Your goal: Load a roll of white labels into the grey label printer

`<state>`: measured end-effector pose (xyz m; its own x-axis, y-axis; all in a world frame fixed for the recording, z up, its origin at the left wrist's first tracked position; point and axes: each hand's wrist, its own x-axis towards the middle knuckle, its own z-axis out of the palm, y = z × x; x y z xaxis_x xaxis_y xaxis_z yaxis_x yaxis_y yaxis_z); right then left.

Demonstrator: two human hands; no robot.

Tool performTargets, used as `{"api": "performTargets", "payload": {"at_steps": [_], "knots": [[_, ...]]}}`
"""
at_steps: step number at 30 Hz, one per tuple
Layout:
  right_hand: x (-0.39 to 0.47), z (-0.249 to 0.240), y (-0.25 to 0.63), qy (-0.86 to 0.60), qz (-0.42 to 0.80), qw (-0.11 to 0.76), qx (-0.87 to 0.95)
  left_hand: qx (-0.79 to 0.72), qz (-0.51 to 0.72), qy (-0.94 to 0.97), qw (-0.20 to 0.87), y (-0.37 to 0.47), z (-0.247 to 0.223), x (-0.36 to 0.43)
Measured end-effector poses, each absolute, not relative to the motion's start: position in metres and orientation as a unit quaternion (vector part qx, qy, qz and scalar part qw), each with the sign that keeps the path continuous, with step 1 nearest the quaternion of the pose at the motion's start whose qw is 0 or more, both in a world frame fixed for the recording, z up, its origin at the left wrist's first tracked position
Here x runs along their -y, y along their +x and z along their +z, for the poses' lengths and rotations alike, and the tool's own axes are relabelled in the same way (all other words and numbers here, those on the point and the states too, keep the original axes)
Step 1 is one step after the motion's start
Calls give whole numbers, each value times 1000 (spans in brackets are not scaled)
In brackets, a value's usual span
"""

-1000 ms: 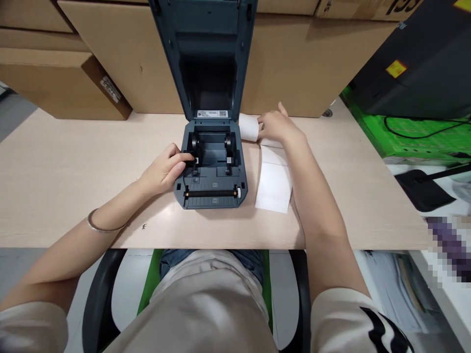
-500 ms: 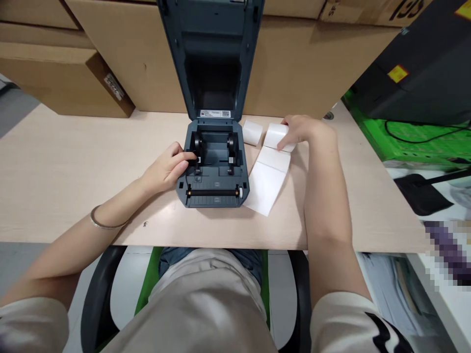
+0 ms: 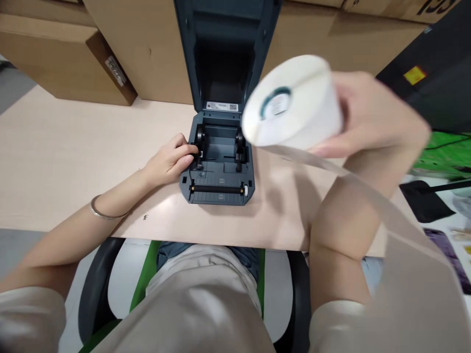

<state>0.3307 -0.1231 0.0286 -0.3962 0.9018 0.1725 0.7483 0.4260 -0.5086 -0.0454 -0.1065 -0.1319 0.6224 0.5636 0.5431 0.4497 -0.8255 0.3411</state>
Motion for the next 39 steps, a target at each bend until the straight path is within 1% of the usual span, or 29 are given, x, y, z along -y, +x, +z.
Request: {"api": "performTargets", "payload": {"at_steps": [1,2,4,7,10,15,21,26,32,37,39], "knots": [[122,24,310,-451,179,212,848,-274,337,897,83,-46,-132,106],[120,18,291,-427,165,219,862,-266,343,897,80,-46,-132,105],[114,5,258,-415,154,238,865,-256,353,897,75,-46,-133,104],[103,-15,234,-428,147,193,871,-258,351,897,72,-46,-134,104],[91,-31,230,-416,119,142,890,-262,347,897,75,-46,-135,104],[76,-53,229,-394,94,132,905,-265,348,895,82,-46,-135,104],[68,-69,226,-400,103,99,905,-256,358,894,82,-45,-135,105],[72,-63,228,-402,86,66,909,-262,358,892,90,-45,-137,106],[110,-26,226,-411,69,96,904,-261,356,893,89,-45,-136,106],[147,-12,226,-404,86,12,911,-283,349,888,96,-44,-136,105],[151,-13,227,-391,81,0,917,-285,354,885,98,-44,-136,104]]}}
